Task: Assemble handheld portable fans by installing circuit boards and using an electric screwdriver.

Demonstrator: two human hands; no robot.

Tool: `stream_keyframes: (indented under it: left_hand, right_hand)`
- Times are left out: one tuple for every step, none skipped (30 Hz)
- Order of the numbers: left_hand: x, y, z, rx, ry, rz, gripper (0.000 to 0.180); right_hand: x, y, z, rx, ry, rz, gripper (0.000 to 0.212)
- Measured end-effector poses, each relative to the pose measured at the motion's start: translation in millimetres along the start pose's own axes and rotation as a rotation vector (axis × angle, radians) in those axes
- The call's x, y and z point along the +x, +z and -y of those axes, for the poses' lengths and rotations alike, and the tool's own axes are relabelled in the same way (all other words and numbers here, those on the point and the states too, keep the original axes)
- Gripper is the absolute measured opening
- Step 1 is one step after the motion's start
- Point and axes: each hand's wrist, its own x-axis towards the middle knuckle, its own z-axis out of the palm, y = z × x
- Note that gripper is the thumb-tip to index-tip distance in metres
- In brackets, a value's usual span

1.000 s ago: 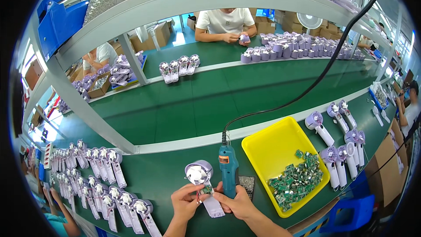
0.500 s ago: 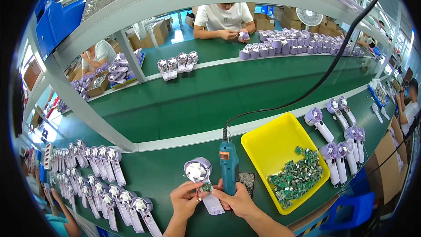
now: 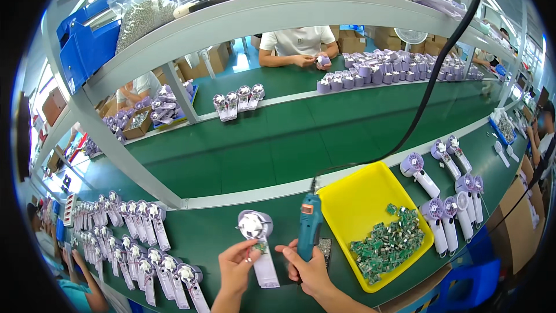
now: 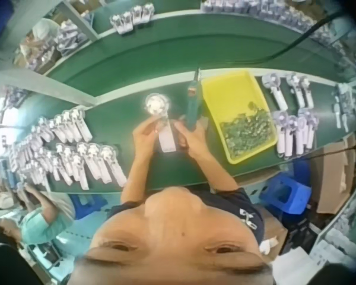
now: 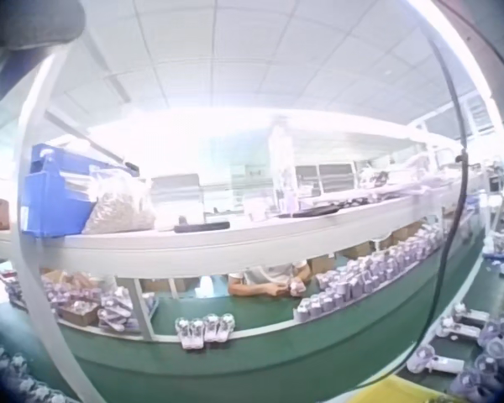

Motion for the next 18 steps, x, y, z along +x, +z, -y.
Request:
stream_keyframes:
  left_hand:
    - [3.2,-2.1,-4.5,-0.027,-0.009,-0.009,0.03]
    - [7.1,-3.2,-9.7,-0.027,-0.019,0.012,0.029]
    - [13.6,-5.7,-15.5,-0.023,-0.03,0.038,0.029]
    - [21.5,-7.4,-17.9,-0.034,-0.064,0.064,0.028]
    - [29.5,-7.0,-20.7,0.001,-0.097,0.076,0.028]
    - [31.8,-6.2,-27.7,0.042,-0.111,0.08,0.028]
    - [35.3,-7.3,-30.3,0.065,-0.112,0.088,0.029]
    - [39.2,-8.2,-32.2,0.073,-0.101,0.084,0.029]
    - [49.0,-8.3,-28.9,0.092,-0.114,0.11,0.029]
    - [58.6,-7.9,-26.1,0.109,-0.127,0.136,0.03]
    - [69.6,-5.7,-25.5,0.109,-0.144,0.145,0.031]
    - [82.5,-3.5,-22.2,0.115,-0.14,0.165,0.032]
    - [94.6,-3.4,-19.5,0.122,-0.137,0.176,0.033]
    - [108.9,-3.9,-17.1,0.13,-0.139,0.199,0.033]
    - [119.6,1.9,-21.9,0.139,-0.172,0.198,0.032]
    - [132.4,7.8,-27.3,0.15,-0.199,0.196,0.032]
    - [143.7,11.1,-27.1,0.154,-0.172,0.199,0.03]
    - [156.9,15.5,-28.2,0.151,-0.21,0.185,0.029]
  right_hand:
    - [-0.1,-2.7,2.6,0.001,0.002,0.006,0.018]
    - [0.0,-6.2,5.1,0.092,0.008,-0.011,0.017]
    - [1.7,-8.1,6.1,0.189,0.012,-0.032,0.016]
    - [3.1,-10.9,7.3,0.221,0.016,-0.014,0.014]
    - [3.1,-12.3,8.7,0.227,0.016,-0.018,0.014]
    - [-2.2,-9.8,11.7,0.28,0.034,0.024,0.015]
    - [-7.3,-7.4,14.8,0.333,0.053,0.064,0.015]
    - [-11.5,-4.9,17.5,0.331,0.069,0.078,0.015]
    - [-11.9,-5.3,19.3,0.346,0.097,0.078,0.015]
    - [-12.7,-4.4,22.2,0.359,0.125,0.078,0.015]
    - [-12.9,-1.9,26.8,0.317,0.099,0.078,0.018]
    - [-15.6,0.6,29.4,0.317,0.093,0.067,0.018]
    - [-19.1,3.8,30.5,0.31,0.094,0.01,0.017]
    - [-21.4,5.8,31.2,0.302,0.094,-0.047,0.019]
    - [-23.5,6.0,30.9,0.308,0.09,-0.056,0.02]
    - [-23.1,3.6,30.3,0.306,0.09,-0.059,0.02]
    - [-23.5,-0.2,27.8,0.271,0.088,-0.059,0.02]
    - [-23.4,-6.0,24.9,0.232,0.089,-0.061,0.02]
